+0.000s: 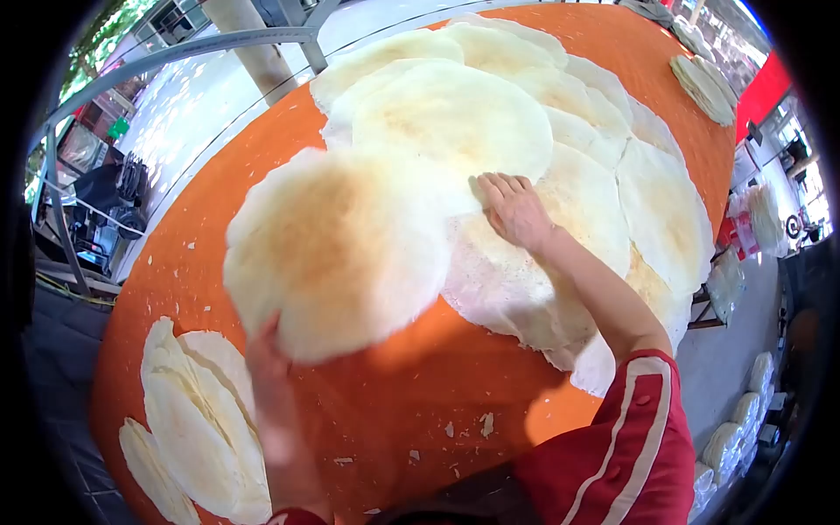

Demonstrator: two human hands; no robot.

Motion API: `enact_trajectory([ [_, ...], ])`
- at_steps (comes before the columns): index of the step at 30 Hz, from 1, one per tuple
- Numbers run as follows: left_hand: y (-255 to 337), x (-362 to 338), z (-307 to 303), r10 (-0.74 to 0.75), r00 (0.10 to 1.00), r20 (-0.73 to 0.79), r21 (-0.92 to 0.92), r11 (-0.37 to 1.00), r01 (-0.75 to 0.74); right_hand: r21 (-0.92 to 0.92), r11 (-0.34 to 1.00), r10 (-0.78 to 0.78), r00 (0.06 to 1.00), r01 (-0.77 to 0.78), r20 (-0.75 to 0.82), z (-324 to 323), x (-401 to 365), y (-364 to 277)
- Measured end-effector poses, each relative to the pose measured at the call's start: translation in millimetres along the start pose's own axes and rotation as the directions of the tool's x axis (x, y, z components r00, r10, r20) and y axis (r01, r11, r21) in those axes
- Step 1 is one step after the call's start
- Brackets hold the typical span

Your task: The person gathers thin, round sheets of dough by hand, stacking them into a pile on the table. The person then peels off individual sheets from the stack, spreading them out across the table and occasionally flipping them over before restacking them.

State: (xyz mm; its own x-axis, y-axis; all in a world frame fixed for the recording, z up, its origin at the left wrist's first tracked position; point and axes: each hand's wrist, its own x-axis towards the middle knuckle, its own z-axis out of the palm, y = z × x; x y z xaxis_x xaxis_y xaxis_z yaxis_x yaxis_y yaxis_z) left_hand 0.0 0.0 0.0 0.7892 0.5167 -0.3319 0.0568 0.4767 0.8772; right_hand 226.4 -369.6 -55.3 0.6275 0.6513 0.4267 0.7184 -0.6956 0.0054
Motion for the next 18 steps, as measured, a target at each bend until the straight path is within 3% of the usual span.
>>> enact_trajectory([
  [1, 15.0, -21.0, -38.7, -0.118, 0.993, 0.024, -0.033, 0.992, 0.119, 0.032, 0.999, -0.018, 1.000, 0.018, -0.002, -1.1, 12.9, -8.8],
  [2, 26.2, -54.9, -55.9, -0.080, 0.996, -0.038, -0.102, 0.992, 0.076, 0.064, 0.997, -0.040, 0.999, 0.040, -0.007, -0.2, 26.0, -17.8],
  [3, -24.2, -87.3, -45.1, -0.167, 0.984, 0.053, -0.167, 0.971, 0.174, -0.003, 0.995, -0.096, 0.990, 0.097, 0.105, -27.8, 10.5, 19.0],
  [5, -28.2, -125.9, -104.0, -0.250, 0.964, 0.086, -0.043, 0.966, 0.254, 0.027, 0.990, -0.137, 0.986, 0.135, 0.095, -14.5, 40.5, -0.6],
  [6, -24.8, -144.4, -96.9, -0.228, 0.973, -0.027, 0.045, 0.972, 0.229, -0.089, 0.980, -0.173, 0.984, 0.176, 0.036, 1.2, 54.4, -7.3],
  [9, -58.3, -177.2, -105.7, -0.228, 0.967, -0.118, 0.029, 0.972, 0.233, 0.002, 1.000, -0.009, 1.000, 0.009, -0.002, 21.3, 82.4, -10.7],
  [12, -67.9, -180.1, -109.3, -0.233, 0.965, -0.116, 0.023, 0.971, 0.237, 0.006, 0.997, 0.073, 0.987, -0.074, 0.144, -14.5, 112.9, -14.1],
  [15, -70.9, -176.3, -109.8, -0.221, 0.969, -0.108, 0.035, 0.973, 0.226, -0.044, 0.999, -0.029, 0.999, 0.027, -0.043, -53.7, 131.2, -29.8],
  [17, -70.9, -181.8, -109.7, -0.208, 0.976, -0.063, -0.052, 0.977, 0.205, 0.062, 0.980, -0.177, 0.975, 0.186, -0.131, -103.9, 111.1, -89.0],
  [18, -70.4, -183.5, -107.6, -0.194, 0.981, -0.015, -0.135, 0.973, 0.190, 0.189, 0.960, -0.205, 0.979, 0.205, -0.021, -120.0, 89.4, -118.7],
])
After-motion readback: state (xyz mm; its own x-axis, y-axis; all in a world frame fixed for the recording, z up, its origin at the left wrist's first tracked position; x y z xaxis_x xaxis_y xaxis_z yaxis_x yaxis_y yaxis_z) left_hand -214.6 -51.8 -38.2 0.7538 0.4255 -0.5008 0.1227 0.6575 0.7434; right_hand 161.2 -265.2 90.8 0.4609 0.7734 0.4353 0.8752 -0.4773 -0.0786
